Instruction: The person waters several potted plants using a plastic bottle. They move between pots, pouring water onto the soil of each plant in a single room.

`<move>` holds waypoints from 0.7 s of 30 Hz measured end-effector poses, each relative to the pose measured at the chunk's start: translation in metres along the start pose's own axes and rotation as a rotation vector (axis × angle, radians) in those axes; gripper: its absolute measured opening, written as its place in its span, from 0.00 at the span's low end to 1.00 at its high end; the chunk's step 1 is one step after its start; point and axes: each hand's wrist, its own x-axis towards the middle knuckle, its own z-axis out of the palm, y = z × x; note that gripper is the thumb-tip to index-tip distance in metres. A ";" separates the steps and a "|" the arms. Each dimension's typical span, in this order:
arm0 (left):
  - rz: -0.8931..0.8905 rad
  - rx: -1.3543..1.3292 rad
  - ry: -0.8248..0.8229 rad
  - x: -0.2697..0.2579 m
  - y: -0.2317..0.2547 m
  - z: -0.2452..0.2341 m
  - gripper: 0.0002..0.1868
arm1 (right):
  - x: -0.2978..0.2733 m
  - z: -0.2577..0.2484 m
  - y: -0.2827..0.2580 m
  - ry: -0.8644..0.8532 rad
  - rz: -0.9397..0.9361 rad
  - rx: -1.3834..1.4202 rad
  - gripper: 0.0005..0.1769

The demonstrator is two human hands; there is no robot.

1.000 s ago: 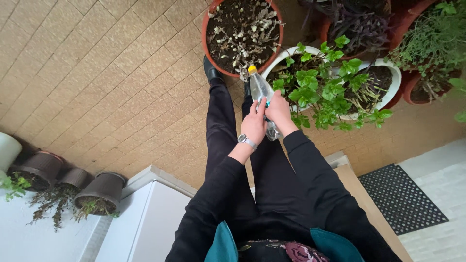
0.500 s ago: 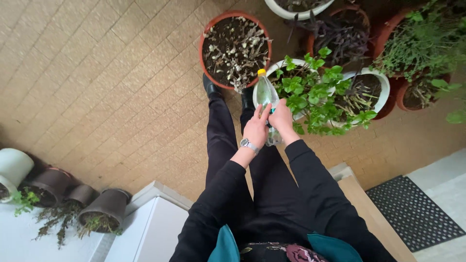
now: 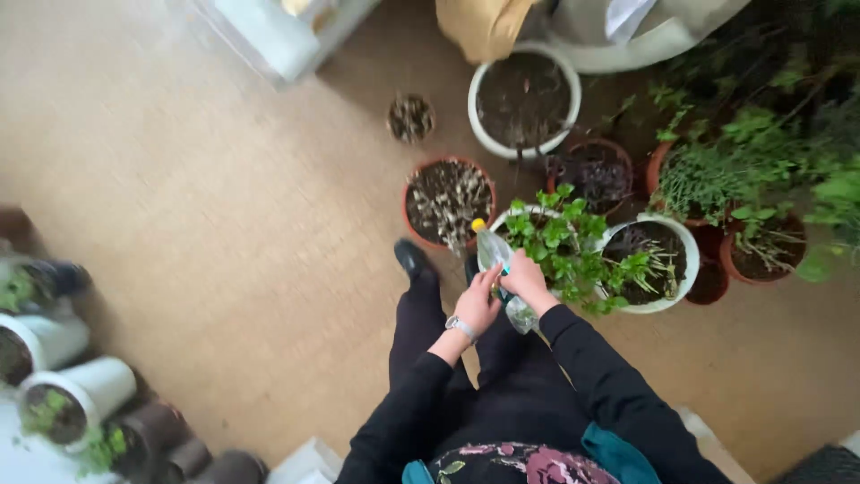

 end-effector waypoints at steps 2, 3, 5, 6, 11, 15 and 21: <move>0.026 0.002 0.013 -0.001 -0.005 0.005 0.41 | -0.017 -0.012 -0.008 0.015 -0.014 0.010 0.33; 0.029 -0.017 0.016 -0.002 -0.009 0.008 0.41 | -0.026 -0.015 -0.011 0.004 -0.019 0.002 0.33; 0.097 -0.001 0.060 -0.021 0.005 -0.004 0.39 | 0.001 0.021 0.009 -0.014 -0.012 0.022 0.34; 0.158 0.004 0.101 -0.022 0.011 -0.014 0.37 | 0.022 0.033 0.015 -0.041 -0.001 0.032 0.36; 0.166 -0.011 0.124 -0.023 -0.037 -0.012 0.29 | -0.008 0.045 0.007 -0.094 0.103 0.369 0.40; 0.082 -0.059 0.100 -0.042 -0.086 -0.014 0.24 | -0.070 0.075 -0.011 0.257 -0.053 0.704 0.41; 0.061 0.072 -0.091 -0.054 -0.143 -0.029 0.23 | -0.048 0.087 -0.043 0.011 0.237 0.602 0.51</move>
